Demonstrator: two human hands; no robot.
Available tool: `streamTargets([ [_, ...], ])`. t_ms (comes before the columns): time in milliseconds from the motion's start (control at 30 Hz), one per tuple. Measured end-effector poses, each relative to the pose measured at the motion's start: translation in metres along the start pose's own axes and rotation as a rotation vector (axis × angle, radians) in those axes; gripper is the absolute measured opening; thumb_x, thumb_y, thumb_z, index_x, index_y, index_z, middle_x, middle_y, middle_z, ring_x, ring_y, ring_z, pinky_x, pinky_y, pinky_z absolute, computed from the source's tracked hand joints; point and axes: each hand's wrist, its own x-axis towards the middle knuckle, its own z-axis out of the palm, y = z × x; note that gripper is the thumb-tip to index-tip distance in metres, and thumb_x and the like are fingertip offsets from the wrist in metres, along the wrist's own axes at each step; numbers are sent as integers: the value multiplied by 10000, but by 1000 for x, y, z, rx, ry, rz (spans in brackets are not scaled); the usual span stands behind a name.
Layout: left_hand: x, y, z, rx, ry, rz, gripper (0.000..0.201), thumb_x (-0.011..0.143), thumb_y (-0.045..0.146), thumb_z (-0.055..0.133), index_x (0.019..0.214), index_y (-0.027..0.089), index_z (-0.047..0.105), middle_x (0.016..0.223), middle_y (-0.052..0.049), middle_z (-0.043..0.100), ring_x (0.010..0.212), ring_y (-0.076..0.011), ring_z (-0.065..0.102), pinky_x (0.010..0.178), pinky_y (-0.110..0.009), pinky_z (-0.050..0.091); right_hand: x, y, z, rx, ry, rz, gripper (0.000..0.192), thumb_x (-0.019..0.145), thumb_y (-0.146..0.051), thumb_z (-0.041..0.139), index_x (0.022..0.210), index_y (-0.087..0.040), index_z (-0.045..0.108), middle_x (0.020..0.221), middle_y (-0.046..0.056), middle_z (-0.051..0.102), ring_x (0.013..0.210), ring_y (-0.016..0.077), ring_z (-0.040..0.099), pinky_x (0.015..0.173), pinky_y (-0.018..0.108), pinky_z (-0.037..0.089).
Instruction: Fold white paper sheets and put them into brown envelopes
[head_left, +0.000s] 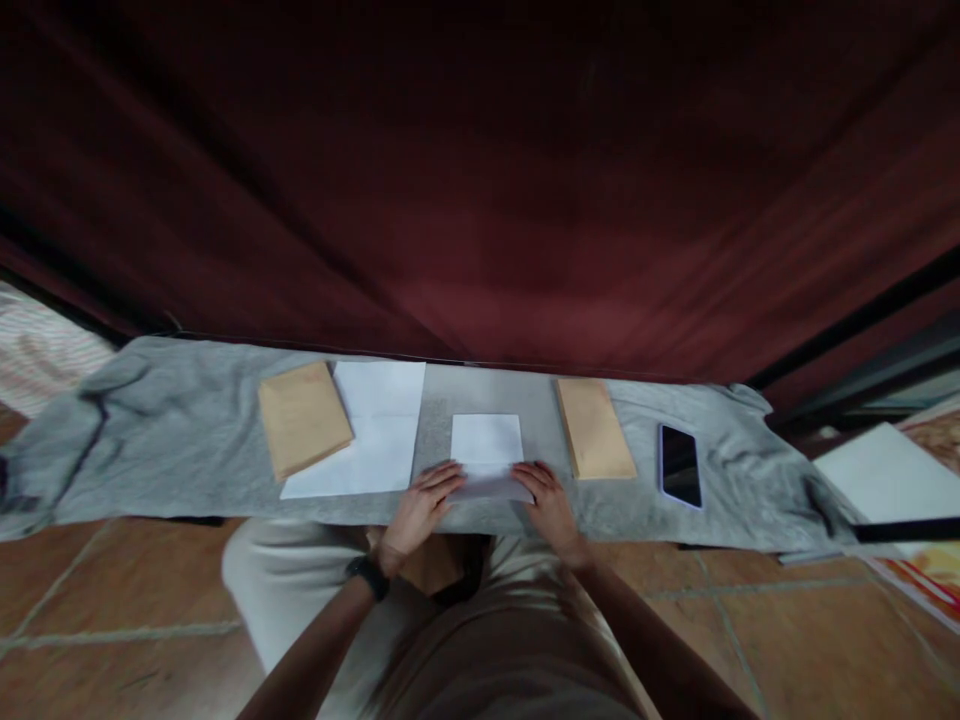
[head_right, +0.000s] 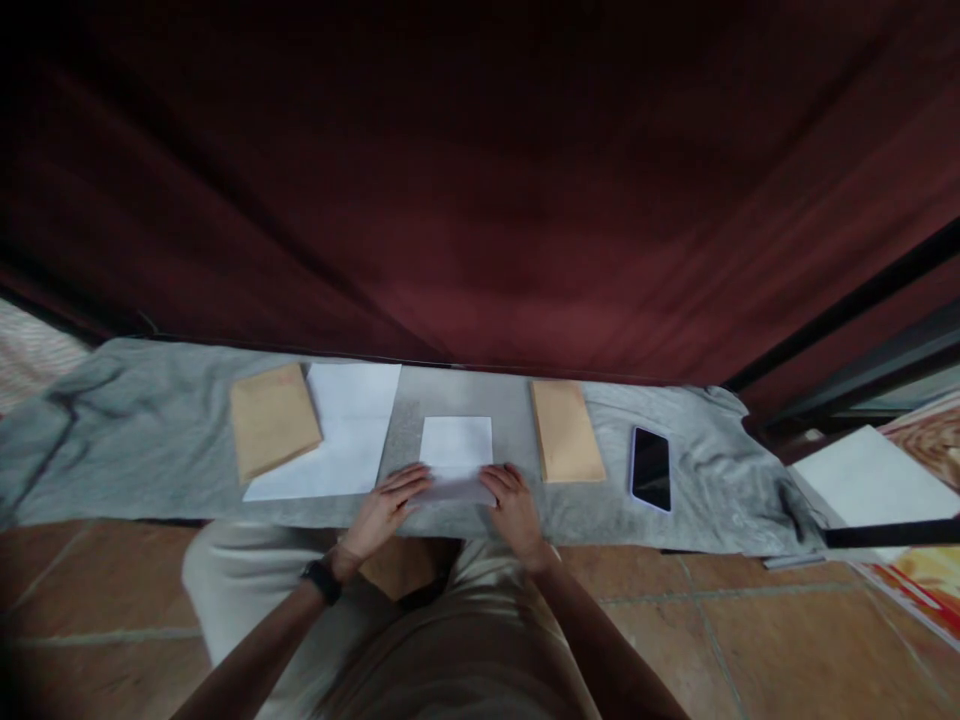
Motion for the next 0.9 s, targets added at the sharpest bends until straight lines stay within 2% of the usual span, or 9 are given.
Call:
streamTargets([
  [100,7,-6,-3,19,-14,-12,430,934,69,500,1242,247,741,1349,-69,712,1307,-236,622,1137,-498,505,1,-1,0,3,5,14,620,762,59,570,1270,-270,707,1364,43,707,1283,223,631,1215,499,409],
  [233,11,-6,-5,-4,-10,-36,419,909,67,503,1184,244,764,1280,-58,747,1258,-230,653,1125,-467,517,3,-4,-1,6,15,36,570,780,57,555,1225,-255,728,1339,43,721,1264,218,639,1208,490,413],
  [333,10,-2,-5,-34,16,-79,363,951,146,498,1185,243,759,1249,-53,760,1220,-226,678,1099,-439,537,5,-5,-3,21,6,42,547,817,36,559,1243,-267,721,1310,31,737,1240,213,651,1198,477,423],
  [433,9,3,-1,-70,71,-186,315,1007,281,485,1159,235,757,1176,-52,783,1126,-225,724,1036,-403,577,6,-4,-6,28,7,55,433,916,-54,560,1255,-274,716,1275,30,753,1223,214,657,1178,460,444],
  [533,11,7,5,-114,104,-266,326,1020,403,493,1102,236,760,1122,-40,798,1057,-229,751,1005,-389,590,7,-2,-10,29,-7,49,341,987,-147,549,1253,-275,720,1259,36,759,1218,217,658,1142,442,478],
  [633,18,6,9,-144,159,-331,339,1008,452,511,1077,232,760,1098,-40,804,1036,-236,758,999,-392,593,12,3,-13,32,-23,28,338,1000,-177,558,1289,-277,701,1292,44,743,1229,220,655,1118,437,495],
  [767,24,0,10,-160,177,-365,281,976,363,547,1081,221,766,1107,-50,803,1060,-244,754,1010,-421,595,21,10,-16,57,-15,64,303,977,-143,578,1177,-286,756,1216,50,772,1176,227,685,1067,431,524],
  [833,21,-4,9,-184,110,-298,289,949,232,530,1110,224,770,1148,-51,795,1110,-235,741,1039,-433,584,22,13,-15,94,-33,48,333,934,-88,597,1135,-287,773,1192,43,781,1161,226,694,1050,428,533],
  [900,14,-6,9,-201,44,-182,399,910,99,478,1138,236,775,1228,-50,771,1204,-219,703,1091,-444,555,19,15,-14,130,-52,-3,409,878,-17,597,1124,-287,780,1208,35,777,1181,224,687,1061,442,525],
])
